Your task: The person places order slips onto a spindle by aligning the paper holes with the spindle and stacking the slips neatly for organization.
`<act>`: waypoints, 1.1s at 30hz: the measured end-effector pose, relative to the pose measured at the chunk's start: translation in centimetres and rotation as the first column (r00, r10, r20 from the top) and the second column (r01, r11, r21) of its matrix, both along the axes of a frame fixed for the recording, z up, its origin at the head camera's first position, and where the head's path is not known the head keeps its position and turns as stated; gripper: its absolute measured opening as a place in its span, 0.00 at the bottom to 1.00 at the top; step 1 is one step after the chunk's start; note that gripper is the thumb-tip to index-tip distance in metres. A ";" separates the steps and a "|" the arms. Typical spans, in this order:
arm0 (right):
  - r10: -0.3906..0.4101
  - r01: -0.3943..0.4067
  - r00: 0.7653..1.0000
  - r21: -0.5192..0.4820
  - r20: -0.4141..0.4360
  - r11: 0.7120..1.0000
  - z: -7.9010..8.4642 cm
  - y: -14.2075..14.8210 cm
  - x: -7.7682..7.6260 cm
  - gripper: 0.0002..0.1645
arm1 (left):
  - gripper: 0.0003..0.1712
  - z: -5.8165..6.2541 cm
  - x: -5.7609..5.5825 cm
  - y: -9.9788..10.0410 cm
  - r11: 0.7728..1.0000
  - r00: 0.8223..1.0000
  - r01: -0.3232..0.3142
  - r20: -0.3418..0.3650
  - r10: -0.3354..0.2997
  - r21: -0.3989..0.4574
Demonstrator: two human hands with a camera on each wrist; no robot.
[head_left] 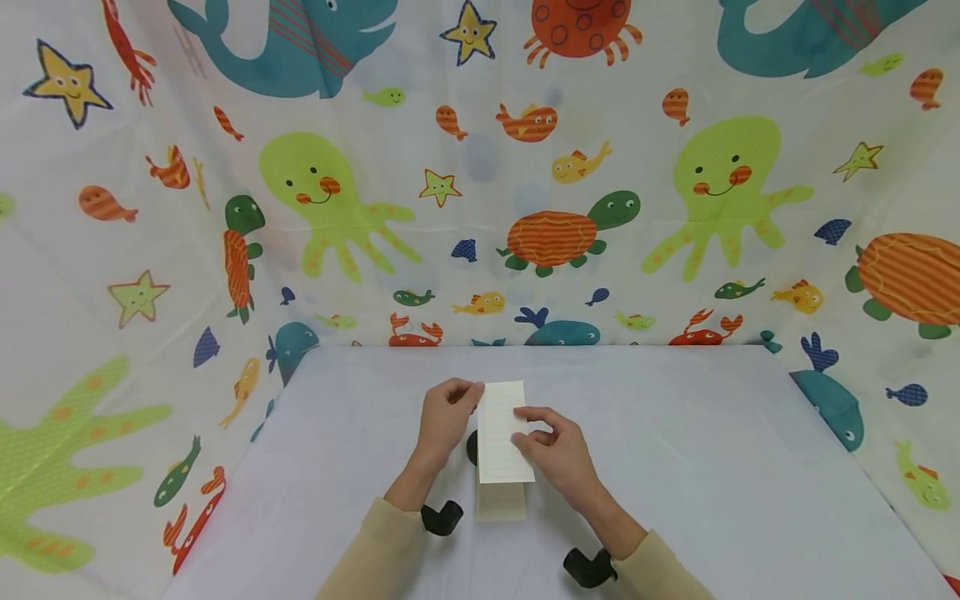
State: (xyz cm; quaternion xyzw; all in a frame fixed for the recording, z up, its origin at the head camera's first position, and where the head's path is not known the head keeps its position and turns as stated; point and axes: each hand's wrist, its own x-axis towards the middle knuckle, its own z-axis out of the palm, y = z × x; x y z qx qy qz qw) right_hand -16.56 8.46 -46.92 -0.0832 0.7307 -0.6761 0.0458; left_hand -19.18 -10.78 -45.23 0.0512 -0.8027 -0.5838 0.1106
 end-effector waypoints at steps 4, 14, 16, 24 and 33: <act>-0.003 0.003 1.000 0.001 0.005 1.000 -0.1 -0.1 0.0 0.22 | 0.13 -0.3 -0.1 0.0 1.000 1.000 0.001 -0.007 -0.001 -0.008; -0.001 0.001 1.000 -0.003 -0.008 1.000 -0.2 -0.1 0.2 0.22 | 0.13 -0.8 0.0 0.0 0.999 0.999 -0.003 -0.032 0.002 -0.037; -0.001 0.001 1.000 -0.005 -0.006 1.000 -0.2 -0.1 0.2 0.22 | 0.13 -0.9 0.0 0.0 0.999 0.999 -0.004 -0.042 0.002 -0.043; 0.005 -0.005 1.000 -0.006 -0.006 1.000 -0.1 -0.1 0.4 0.22 | 0.12 -0.8 0.1 0.1 0.998 0.999 -0.015 -0.050 0.012 -0.054; 0.007 -0.007 1.000 -0.013 -0.009 1.000 -0.3 -0.1 0.5 0.22 | 0.12 -0.9 0.1 0.0 0.997 0.998 -0.012 -0.065 0.008 -0.073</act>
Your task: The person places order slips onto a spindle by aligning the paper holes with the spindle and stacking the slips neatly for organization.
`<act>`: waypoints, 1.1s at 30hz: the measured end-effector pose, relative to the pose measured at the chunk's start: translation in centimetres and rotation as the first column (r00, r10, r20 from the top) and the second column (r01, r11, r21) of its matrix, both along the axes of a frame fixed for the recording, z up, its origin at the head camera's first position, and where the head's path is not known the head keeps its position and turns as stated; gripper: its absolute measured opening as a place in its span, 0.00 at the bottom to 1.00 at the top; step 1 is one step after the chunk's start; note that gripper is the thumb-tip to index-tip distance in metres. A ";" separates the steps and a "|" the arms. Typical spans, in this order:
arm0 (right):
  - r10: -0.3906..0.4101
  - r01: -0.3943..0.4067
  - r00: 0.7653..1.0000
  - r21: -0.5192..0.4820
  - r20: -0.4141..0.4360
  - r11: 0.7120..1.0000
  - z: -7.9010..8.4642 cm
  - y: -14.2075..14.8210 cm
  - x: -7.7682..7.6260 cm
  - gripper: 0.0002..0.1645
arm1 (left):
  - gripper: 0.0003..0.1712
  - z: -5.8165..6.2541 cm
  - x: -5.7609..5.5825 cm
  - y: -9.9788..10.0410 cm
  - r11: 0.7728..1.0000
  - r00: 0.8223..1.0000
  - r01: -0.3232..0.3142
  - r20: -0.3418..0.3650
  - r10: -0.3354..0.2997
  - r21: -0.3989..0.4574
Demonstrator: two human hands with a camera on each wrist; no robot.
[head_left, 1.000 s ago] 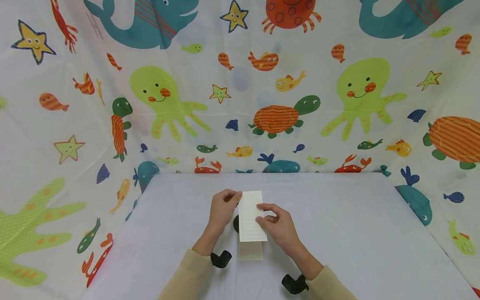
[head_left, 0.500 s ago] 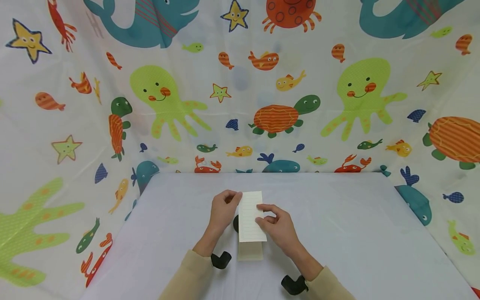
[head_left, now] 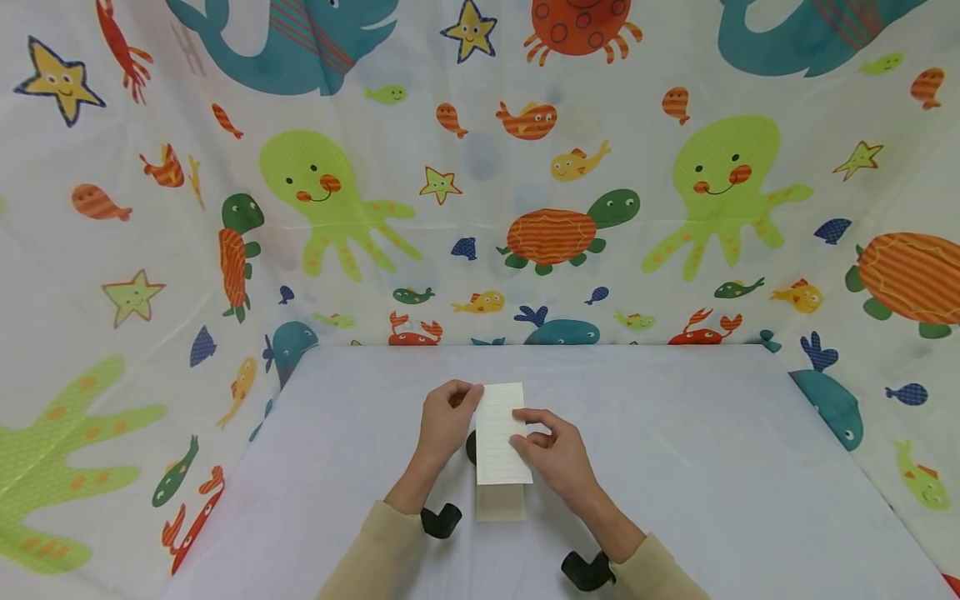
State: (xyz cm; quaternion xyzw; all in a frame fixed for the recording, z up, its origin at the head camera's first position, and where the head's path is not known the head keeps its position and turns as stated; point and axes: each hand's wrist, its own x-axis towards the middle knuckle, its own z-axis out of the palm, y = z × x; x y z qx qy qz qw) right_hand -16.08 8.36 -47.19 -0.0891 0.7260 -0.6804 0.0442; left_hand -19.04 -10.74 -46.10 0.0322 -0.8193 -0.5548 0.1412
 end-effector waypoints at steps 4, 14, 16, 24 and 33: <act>0.006 -0.006 1.000 -0.005 0.004 1.000 -0.1 0.0 0.1 0.21 | 0.11 0.0 -0.1 0.1 1.000 1.000 -0.007 0.012 0.007 -0.009; -0.014 0.014 1.000 0.017 0.003 1.000 -0.3 -0.1 0.2 0.20 | 0.09 -0.1 -0.3 0.2 0.999 1.000 0.005 0.014 -0.004 -0.034; -0.010 0.010 1.000 0.022 0.003 1.000 -0.4 -0.1 0.2 0.20 | 0.09 -0.3 -0.3 0.1 0.999 1.000 0.009 -0.005 -0.009 -0.046; 0.014 -0.016 0.999 0.066 0.034 0.998 -1.4 -0.4 0.4 0.20 | 0.08 -2.1 -0.1 -0.3 0.996 0.999 0.001 0.049 0.003 -0.084; 0.006 -0.008 1.000 0.150 0.009 0.989 -2.2 -0.4 0.1 0.18 | 0.06 -3.0 -0.5 -0.2 0.995 0.997 0.019 0.080 -0.011 -0.096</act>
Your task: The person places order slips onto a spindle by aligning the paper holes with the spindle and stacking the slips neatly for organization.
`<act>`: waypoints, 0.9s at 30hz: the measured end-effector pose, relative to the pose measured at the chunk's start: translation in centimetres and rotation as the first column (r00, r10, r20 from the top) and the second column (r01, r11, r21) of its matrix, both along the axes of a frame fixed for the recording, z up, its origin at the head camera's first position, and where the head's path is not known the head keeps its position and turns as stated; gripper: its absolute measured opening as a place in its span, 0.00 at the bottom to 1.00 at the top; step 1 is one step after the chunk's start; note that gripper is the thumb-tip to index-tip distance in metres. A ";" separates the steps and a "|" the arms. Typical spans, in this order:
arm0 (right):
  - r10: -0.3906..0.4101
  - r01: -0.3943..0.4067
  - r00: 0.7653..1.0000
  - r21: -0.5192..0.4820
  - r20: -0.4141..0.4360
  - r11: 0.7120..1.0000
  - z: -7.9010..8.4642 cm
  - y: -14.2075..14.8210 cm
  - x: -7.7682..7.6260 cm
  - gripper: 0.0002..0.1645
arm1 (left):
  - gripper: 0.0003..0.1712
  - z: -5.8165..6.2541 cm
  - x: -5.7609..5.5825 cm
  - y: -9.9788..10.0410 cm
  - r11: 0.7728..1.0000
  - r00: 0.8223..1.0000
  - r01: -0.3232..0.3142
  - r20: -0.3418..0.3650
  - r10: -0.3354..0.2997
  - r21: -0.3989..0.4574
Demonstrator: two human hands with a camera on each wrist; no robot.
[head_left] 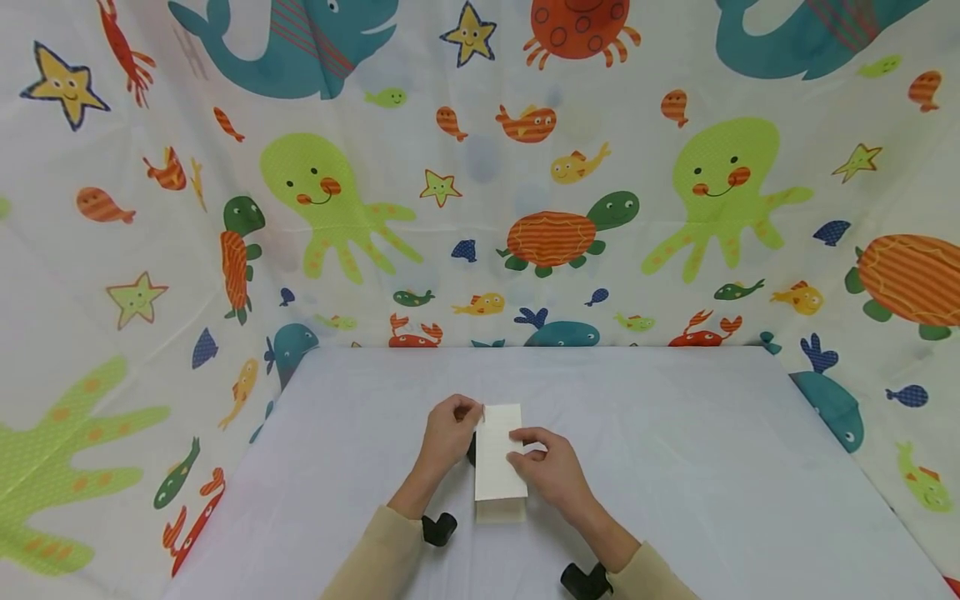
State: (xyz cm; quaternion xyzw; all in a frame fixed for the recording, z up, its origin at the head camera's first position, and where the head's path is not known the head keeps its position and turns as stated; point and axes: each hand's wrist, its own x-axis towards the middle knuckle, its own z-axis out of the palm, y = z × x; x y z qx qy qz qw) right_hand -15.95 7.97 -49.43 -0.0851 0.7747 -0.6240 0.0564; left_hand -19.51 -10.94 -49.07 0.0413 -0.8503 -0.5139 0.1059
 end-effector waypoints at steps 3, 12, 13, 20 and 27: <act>0.010 -0.009 1.000 0.039 -0.020 0.999 -0.2 0.1 0.0 0.18 | 0.05 -0.3 -0.2 0.0 1.000 0.999 0.001 0.047 0.000 -0.017; 0.072 -0.063 0.996 0.159 -0.049 0.985 -0.9 0.3 0.0 0.16 | 0.05 -1.2 -0.4 -0.2 0.995 0.992 0.053 0.116 -0.044 -0.079; 0.080 -0.070 0.995 0.167 -0.056 0.984 -1.0 0.3 0.0 0.16 | 0.05 -1.3 -0.3 -0.2 0.995 0.992 0.055 0.119 -0.045 -0.083; 0.128 -0.100 0.986 0.242 -0.103 0.965 -1.5 0.2 -0.1 0.15 | 0.04 -2.2 -0.4 -0.6 0.984 0.992 0.090 0.099 -0.075 -0.153; 0.164 -0.119 0.977 0.292 -0.134 0.949 -1.5 0.0 0.0 0.14 | 0.04 -3.0 -0.8 -1.0 0.966 0.989 0.139 0.089 -0.122 -0.217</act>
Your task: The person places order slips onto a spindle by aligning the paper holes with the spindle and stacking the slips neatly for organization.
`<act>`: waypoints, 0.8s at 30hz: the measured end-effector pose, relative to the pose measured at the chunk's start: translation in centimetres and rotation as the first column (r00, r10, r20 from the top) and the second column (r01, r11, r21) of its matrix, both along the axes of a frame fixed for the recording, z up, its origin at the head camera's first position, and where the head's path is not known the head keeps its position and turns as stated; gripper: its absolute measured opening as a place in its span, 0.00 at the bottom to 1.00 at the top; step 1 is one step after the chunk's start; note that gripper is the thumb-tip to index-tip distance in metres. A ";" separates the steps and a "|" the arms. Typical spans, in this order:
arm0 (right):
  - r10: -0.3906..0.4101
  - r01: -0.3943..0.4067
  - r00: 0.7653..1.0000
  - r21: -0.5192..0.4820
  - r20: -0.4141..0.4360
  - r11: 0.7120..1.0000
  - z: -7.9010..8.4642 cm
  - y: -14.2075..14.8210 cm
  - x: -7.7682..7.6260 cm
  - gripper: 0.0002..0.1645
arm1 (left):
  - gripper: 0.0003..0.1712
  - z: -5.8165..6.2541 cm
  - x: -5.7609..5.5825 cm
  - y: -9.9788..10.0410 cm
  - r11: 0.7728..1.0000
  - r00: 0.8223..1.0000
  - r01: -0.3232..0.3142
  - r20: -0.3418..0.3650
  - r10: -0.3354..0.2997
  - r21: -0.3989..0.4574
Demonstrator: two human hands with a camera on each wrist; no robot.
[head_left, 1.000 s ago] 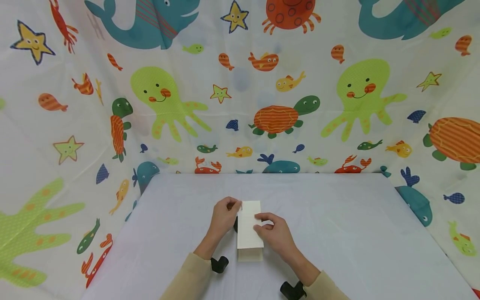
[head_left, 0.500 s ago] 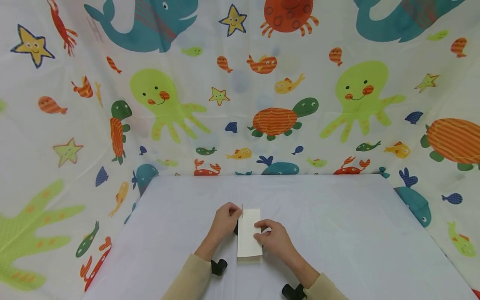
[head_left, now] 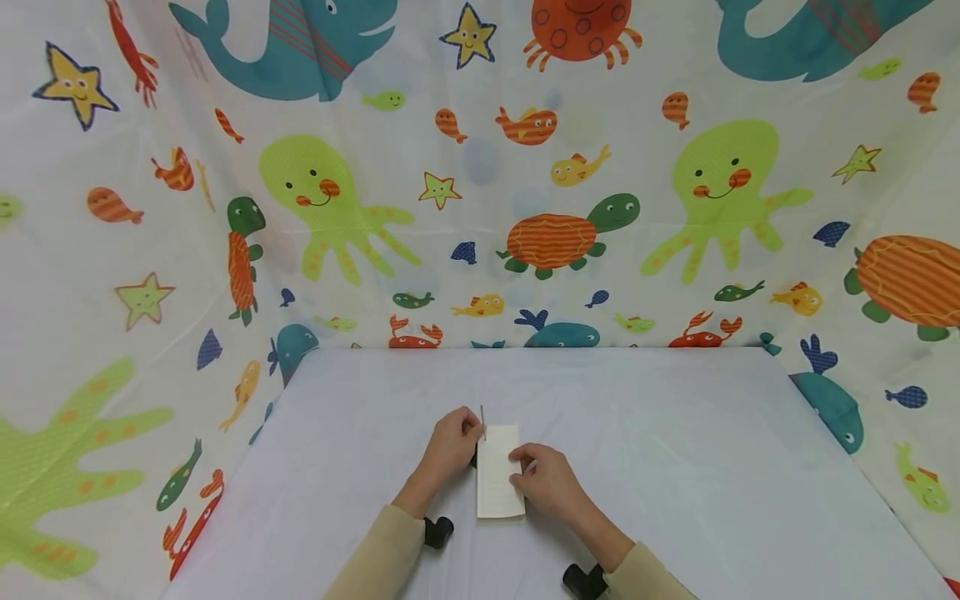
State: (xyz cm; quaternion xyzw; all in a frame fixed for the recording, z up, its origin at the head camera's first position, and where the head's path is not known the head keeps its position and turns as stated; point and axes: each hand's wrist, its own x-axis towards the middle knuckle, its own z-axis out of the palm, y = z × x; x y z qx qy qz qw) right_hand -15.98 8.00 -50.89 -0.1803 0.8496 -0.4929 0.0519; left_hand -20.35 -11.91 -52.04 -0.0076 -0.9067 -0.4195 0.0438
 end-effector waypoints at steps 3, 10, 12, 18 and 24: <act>0.002 -0.002 1.000 0.022 -0.003 1.000 0.0 0.0 0.0 0.14 | 0.04 -0.5 -0.2 0.0 0.999 1.000 0.021 0.001 -0.021 -0.024; 0.004 -0.005 1.000 0.068 0.011 0.998 -0.2 0.0 0.0 0.13 | 0.05 -1.0 -0.4 -0.1 0.996 0.998 0.055 -0.009 -0.055 -0.074; 0.007 -0.009 1.000 0.079 0.019 0.997 -0.3 0.0 -0.1 0.13 | 0.05 -1.0 -0.4 0.0 0.994 0.998 0.063 -0.013 -0.064 -0.093; 0.017 -0.019 1.000 0.133 0.016 0.991 -0.8 0.1 -0.2 0.13 | 0.05 -0.9 -0.4 0.1 0.988 0.998 0.068 0.019 -0.066 -0.140; 0.058 -0.064 0.997 0.128 0.049 0.990 -0.7 0.2 -0.2 0.15 | 0.05 -0.5 -0.1 0.2 0.986 0.998 0.063 0.000 -0.064 -0.154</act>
